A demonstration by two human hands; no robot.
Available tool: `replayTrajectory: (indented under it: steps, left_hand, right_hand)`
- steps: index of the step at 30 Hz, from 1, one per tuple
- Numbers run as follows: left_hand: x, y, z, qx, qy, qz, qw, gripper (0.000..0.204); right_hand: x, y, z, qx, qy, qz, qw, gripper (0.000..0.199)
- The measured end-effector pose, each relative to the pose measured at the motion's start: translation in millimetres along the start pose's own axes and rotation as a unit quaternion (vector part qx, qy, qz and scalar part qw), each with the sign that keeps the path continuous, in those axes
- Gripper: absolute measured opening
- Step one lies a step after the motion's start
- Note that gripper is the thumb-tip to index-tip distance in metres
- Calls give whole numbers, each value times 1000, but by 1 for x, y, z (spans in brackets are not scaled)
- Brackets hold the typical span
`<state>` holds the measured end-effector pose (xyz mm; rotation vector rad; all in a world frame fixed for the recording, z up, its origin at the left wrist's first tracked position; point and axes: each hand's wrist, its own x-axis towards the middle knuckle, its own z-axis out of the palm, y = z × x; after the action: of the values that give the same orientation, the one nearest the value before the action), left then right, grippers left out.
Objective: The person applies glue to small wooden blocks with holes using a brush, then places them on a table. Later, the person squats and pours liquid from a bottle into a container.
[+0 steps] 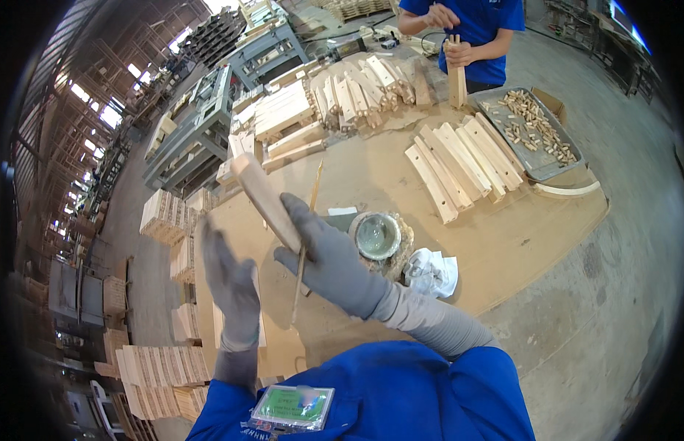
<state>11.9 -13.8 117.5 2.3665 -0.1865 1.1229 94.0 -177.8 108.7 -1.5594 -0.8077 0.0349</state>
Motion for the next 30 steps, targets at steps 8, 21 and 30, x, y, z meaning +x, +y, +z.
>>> replayTrajectory:
  steps: [8, 21, 30]
  left_hand:
    - [-3, -6, 18, -499, 36, -368, 784, 30]
    - [-14, -45, 107, -300, -433, -405, 747, 50]
    - [-24, -20, 115, -173, -394, -308, 849, 44]
  right_hand:
    - [-46, -9, -50, -44, -57, 58, 996, 59]
    - [-95, 86, -55, -24, 209, 195, 958, 15]
    - [-111, 91, -79, -140, 71, 87, 984, 15]
